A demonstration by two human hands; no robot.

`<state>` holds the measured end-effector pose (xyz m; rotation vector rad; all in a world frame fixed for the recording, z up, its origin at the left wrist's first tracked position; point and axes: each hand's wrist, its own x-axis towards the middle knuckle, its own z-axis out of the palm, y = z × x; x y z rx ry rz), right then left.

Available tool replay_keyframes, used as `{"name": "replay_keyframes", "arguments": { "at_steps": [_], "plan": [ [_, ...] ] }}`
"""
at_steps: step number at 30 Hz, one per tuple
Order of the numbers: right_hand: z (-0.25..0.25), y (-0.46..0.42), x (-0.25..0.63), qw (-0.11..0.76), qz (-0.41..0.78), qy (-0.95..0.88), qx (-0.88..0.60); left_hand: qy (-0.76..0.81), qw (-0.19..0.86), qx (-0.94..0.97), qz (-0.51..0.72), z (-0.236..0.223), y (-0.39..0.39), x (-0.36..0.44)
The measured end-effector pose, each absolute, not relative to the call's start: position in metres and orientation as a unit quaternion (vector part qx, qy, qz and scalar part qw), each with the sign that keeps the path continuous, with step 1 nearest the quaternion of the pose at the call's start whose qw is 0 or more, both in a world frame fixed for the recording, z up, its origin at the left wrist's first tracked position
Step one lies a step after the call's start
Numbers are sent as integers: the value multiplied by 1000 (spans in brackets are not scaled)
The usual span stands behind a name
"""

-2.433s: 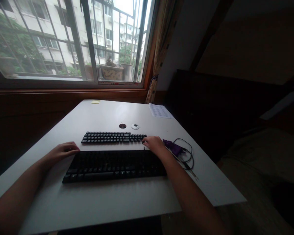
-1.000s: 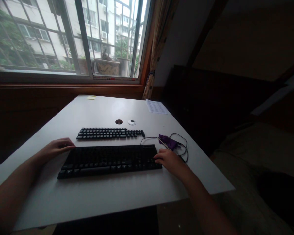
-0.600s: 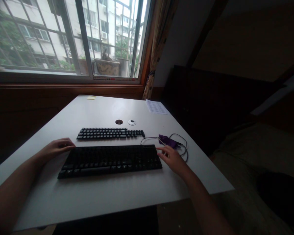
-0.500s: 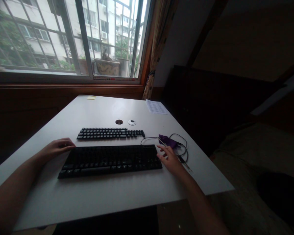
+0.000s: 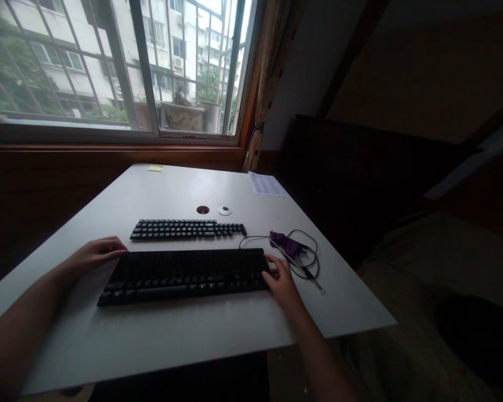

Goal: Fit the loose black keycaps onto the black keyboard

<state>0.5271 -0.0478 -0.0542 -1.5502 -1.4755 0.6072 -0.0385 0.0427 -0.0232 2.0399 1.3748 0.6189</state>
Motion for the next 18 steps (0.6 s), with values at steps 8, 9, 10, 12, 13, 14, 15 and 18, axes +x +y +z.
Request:
{"name": "replay_keyframes", "arguments": {
  "at_steps": [8, 9, 10, 12, 13, 14, 15, 18],
  "plan": [
    [-63, -51, 525, 463, 191, -594, -629, 516, 297, 768, 236, -26, 45, -42],
    [-64, -51, 525, 462, 188, -595, -630, 516, 299, 768, 236, -26, 45, -42],
    [-65, -50, 525, 461, 185, -597, -630, 516, 300, 766, 236, -26, 44, -42],
    [-66, -50, 523, 462, 174, -601, -629, 517, 305, 764, 236, -26, 44, -41],
    [-66, -51, 522, 463, 161, -603, -630, 517, 307, 763, 237, -26, 44, -41],
    [-65, -52, 520, 462, 141, -606, -631, 517, 309, 761, 238, -26, 44, -40],
    [-63, -55, 518, 460, 113, -613, -632, 517, 311, 761, 240, -25, 43, -40],
    [-55, -69, 509, 432, -2, -655, -620, 514, 312, 761, 243, -25, 43, -40]
  ]
}}
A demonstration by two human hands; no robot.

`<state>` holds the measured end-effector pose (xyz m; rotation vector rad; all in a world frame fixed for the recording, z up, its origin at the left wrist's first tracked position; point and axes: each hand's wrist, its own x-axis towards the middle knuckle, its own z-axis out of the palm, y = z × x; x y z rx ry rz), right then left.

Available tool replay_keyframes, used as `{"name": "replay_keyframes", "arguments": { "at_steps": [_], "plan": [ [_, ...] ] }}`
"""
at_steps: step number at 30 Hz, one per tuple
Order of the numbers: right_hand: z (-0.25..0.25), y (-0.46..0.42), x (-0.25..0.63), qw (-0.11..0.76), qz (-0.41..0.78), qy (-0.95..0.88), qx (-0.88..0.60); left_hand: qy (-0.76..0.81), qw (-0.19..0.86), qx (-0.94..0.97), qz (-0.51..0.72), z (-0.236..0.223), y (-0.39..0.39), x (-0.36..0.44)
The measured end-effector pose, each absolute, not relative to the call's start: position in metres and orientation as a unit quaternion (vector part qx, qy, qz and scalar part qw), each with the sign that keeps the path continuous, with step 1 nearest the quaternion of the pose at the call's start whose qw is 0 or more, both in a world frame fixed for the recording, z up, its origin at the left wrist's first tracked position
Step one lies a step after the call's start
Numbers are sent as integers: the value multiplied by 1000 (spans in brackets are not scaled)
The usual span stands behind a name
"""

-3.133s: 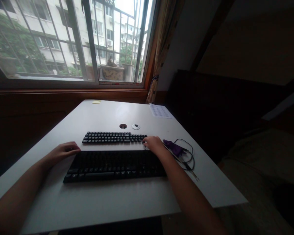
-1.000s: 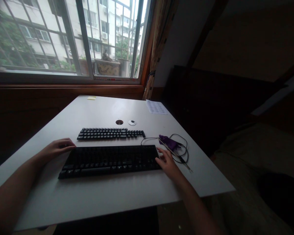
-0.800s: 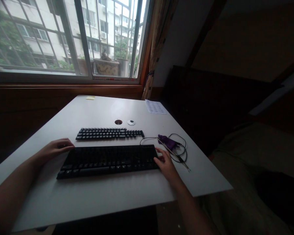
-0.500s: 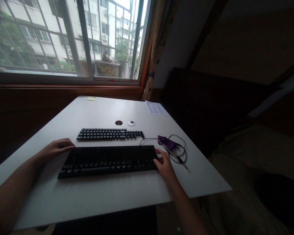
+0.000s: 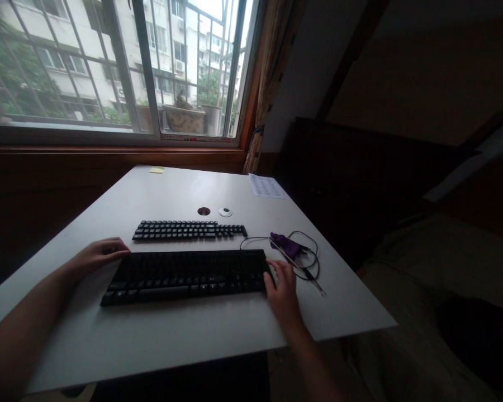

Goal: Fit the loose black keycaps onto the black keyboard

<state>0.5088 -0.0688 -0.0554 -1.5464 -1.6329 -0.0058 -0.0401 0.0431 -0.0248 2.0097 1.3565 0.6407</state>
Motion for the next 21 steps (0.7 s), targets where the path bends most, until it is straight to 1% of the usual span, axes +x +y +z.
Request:
{"name": "replay_keyframes", "arguments": {
  "at_steps": [3, 6, 10, 12, 16, 21],
  "plan": [
    [-48, -87, 497, 366, -83, -714, -591, 515, 309, 762, 241, -23, 43, -40],
    [-45, -102, 487, 308, -103, -756, -568, 518, 307, 763, 236, -22, 42, -39],
    [-46, -108, 482, 249, -115, -770, -576, 517, 309, 762, 237, -22, 42, -38],
    [-47, -109, 482, 238, -118, -770, -580, 515, 308, 763, 239, -24, 43, -39],
    [-46, -109, 483, 253, -136, -758, -585, 514, 301, 767, 239, -24, 44, -40],
    [-46, -109, 481, 241, -135, -763, -584, 519, 293, 766, 242, -21, 41, -37]
  ]
}}
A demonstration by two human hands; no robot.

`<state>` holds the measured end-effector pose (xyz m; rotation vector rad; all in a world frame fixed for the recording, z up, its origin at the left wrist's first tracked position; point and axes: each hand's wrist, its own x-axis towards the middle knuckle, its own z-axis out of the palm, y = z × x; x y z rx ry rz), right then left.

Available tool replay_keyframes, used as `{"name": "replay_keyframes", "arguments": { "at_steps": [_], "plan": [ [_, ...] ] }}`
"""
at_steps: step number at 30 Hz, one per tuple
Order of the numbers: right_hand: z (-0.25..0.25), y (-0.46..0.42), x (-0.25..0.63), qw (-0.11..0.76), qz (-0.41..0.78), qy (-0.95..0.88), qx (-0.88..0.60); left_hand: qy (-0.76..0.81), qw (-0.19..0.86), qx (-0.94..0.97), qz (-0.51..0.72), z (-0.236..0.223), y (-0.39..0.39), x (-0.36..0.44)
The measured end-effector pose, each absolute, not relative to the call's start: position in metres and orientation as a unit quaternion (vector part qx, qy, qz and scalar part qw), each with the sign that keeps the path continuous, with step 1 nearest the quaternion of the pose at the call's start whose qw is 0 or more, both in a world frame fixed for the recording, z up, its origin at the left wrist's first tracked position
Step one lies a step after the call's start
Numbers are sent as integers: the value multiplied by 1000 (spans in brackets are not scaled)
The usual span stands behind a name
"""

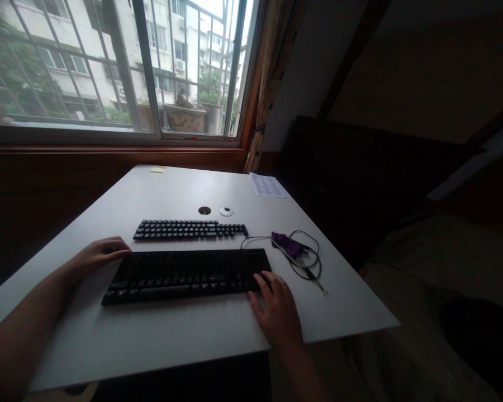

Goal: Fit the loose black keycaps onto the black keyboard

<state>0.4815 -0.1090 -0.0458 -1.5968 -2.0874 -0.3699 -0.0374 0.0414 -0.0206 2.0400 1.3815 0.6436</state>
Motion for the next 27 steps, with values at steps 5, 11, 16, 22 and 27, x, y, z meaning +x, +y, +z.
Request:
{"name": "replay_keyframes", "arguments": {
  "at_steps": [5, 11, 16, 22, 27],
  "plan": [
    [-45, -108, 481, 243, -134, -768, -577, 518, 301, 764, 239, -18, 40, -36],
    [-44, -109, 481, 262, -116, -769, -572, 518, 304, 763, 239, -22, 42, -38],
    [-46, -108, 482, 256, -104, -779, -563, 518, 308, 762, 238, -23, 43, -39],
    [-49, -107, 483, 258, -125, -770, -570, 519, 306, 761, 239, -20, 40, -36],
    [-49, -107, 483, 250, -124, -777, -565, 518, 304, 763, 239, -19, 40, -36]
  ]
}}
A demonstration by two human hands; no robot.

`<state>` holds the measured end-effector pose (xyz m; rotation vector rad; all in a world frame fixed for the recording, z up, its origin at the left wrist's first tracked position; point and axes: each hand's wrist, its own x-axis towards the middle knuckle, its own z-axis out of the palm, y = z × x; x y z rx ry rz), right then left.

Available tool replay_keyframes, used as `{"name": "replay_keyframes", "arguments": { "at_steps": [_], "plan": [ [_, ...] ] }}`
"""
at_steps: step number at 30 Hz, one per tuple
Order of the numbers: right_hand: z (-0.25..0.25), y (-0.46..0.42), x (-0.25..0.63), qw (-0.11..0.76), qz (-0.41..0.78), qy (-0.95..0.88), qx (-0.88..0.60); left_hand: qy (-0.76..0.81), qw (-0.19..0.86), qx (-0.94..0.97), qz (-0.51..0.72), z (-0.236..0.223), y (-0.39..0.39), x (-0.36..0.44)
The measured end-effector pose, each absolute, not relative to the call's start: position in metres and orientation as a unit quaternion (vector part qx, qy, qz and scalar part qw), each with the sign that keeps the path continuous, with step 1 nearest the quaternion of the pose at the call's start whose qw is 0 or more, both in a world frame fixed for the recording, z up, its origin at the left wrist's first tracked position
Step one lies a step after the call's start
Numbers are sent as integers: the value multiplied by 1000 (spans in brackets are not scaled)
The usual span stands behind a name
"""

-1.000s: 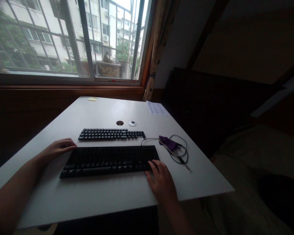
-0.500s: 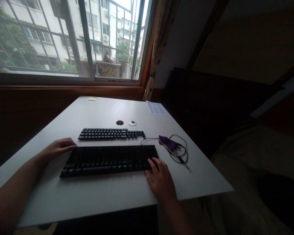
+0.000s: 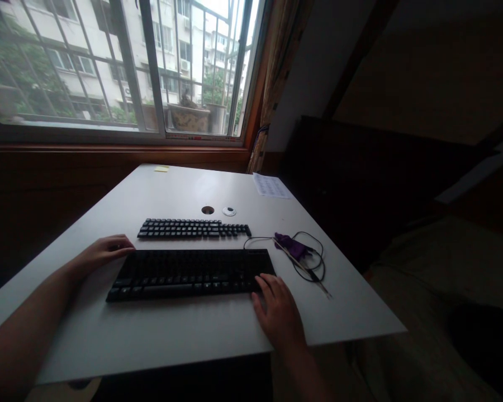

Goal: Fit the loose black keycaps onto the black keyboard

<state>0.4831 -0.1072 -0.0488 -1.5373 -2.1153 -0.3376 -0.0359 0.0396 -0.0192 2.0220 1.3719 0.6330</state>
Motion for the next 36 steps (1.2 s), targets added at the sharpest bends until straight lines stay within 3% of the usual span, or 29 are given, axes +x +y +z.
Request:
{"name": "replay_keyframes", "arguments": {
  "at_steps": [18, 36],
  "plan": [
    [-50, -109, 483, 306, -140, -718, -610, 519, 297, 764, 243, -15, 38, -33],
    [-57, -109, 487, 251, -154, -749, -593, 516, 300, 764, 245, -19, 39, -35]
  ]
}}
